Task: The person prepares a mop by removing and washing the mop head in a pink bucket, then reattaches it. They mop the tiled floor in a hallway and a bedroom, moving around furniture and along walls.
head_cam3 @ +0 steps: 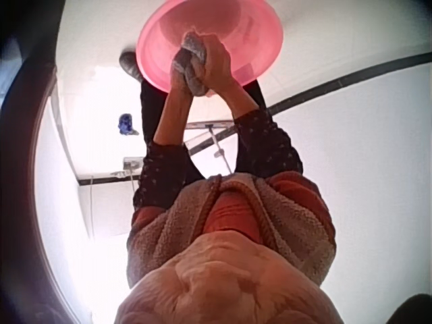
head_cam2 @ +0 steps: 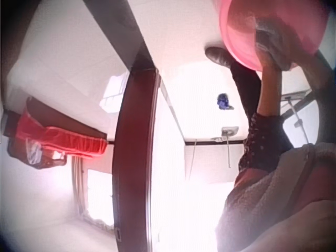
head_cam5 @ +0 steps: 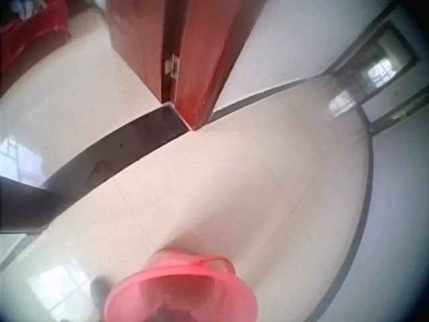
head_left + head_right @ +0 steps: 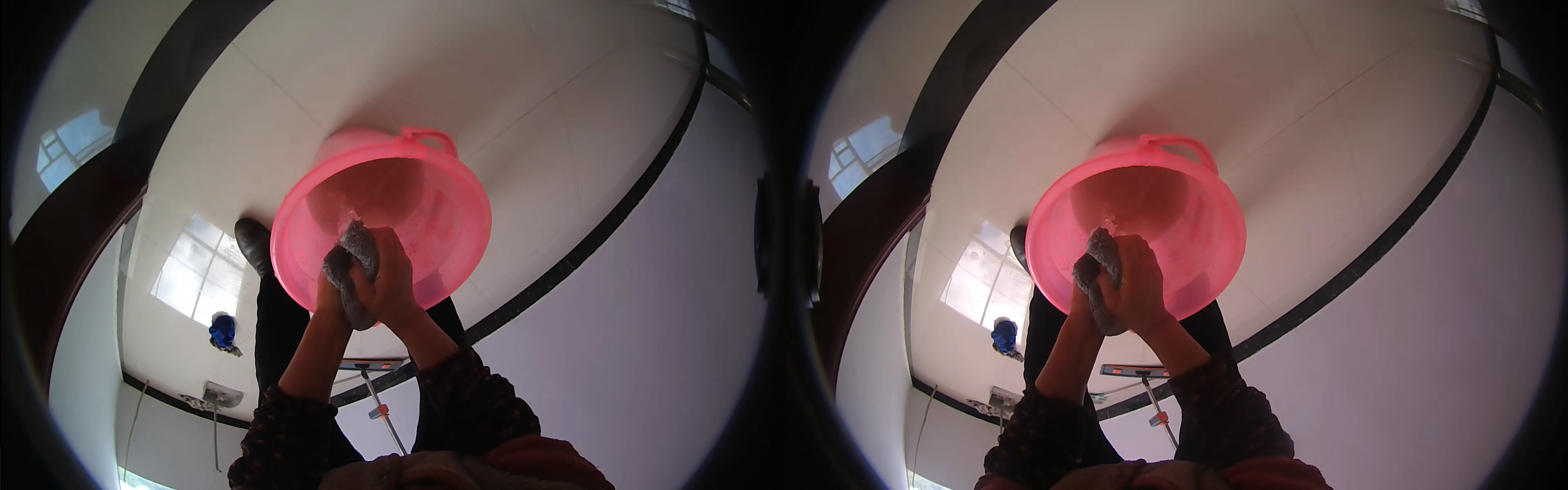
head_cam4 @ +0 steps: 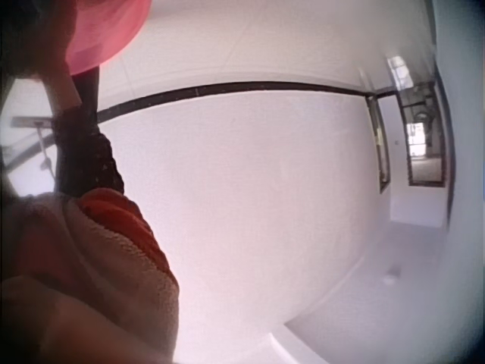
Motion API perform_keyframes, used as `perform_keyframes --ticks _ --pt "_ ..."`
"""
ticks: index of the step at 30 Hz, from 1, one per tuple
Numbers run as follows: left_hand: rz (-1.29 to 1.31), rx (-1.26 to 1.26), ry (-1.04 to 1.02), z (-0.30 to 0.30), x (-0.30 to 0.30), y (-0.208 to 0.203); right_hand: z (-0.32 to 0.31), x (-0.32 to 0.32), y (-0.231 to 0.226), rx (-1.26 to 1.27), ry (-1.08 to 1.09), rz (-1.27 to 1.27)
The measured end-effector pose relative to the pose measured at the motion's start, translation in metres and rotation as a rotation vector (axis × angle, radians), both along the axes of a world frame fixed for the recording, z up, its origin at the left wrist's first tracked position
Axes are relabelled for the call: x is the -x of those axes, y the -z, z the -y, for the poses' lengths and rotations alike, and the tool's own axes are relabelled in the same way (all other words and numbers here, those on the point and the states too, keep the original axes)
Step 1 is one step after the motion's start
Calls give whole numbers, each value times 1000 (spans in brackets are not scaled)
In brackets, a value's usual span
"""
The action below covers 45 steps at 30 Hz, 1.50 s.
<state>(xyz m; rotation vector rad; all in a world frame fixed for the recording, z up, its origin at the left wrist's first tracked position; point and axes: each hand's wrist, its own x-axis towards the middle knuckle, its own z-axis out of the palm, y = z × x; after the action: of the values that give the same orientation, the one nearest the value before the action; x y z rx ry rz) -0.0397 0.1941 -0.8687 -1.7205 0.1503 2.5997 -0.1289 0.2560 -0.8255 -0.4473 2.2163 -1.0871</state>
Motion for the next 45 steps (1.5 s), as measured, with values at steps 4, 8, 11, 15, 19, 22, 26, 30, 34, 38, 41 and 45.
perform_keyframes --ticks 4,8,11,15,19,22,26,30,34,38,41,45 --pt "228 250 328 25 24 -24 -37 14 48 -331 -108 -93" --pt "294 634 459 32 20 -18 -43 33 56 -476 -105 -31" --pt "276 1226 736 21 8 -15 -37 57 73 -469 -91 -232" --pt "34 922 868 29 6 -36 -12 46 116 -507 -137 -418" --pt "1 688 878 30 -13 -26 14 3 168 -688 -471 -448" --pt "24 700 823 31 -13 -25 -1 1 203 -667 -522 -238" --pt "157 675 742 28 -17 -16 -32 24 175 -233 -183 194" --pt "196 607 666 28 -16 -9 -41 35 55 -55 106 417" --pt "59 319 288 21 -12 -7 -47 24 -17 45 270 664" --pt "-277 -113 11 11 -37 18 -34 3 -48 205 296 704" --pt "-180 -386 -102 -4 -49 41 -15 -12 -55 179 161 629" --pt "-96 -174 -34 -2 -36 32 1 -29 -50 144 105 465"
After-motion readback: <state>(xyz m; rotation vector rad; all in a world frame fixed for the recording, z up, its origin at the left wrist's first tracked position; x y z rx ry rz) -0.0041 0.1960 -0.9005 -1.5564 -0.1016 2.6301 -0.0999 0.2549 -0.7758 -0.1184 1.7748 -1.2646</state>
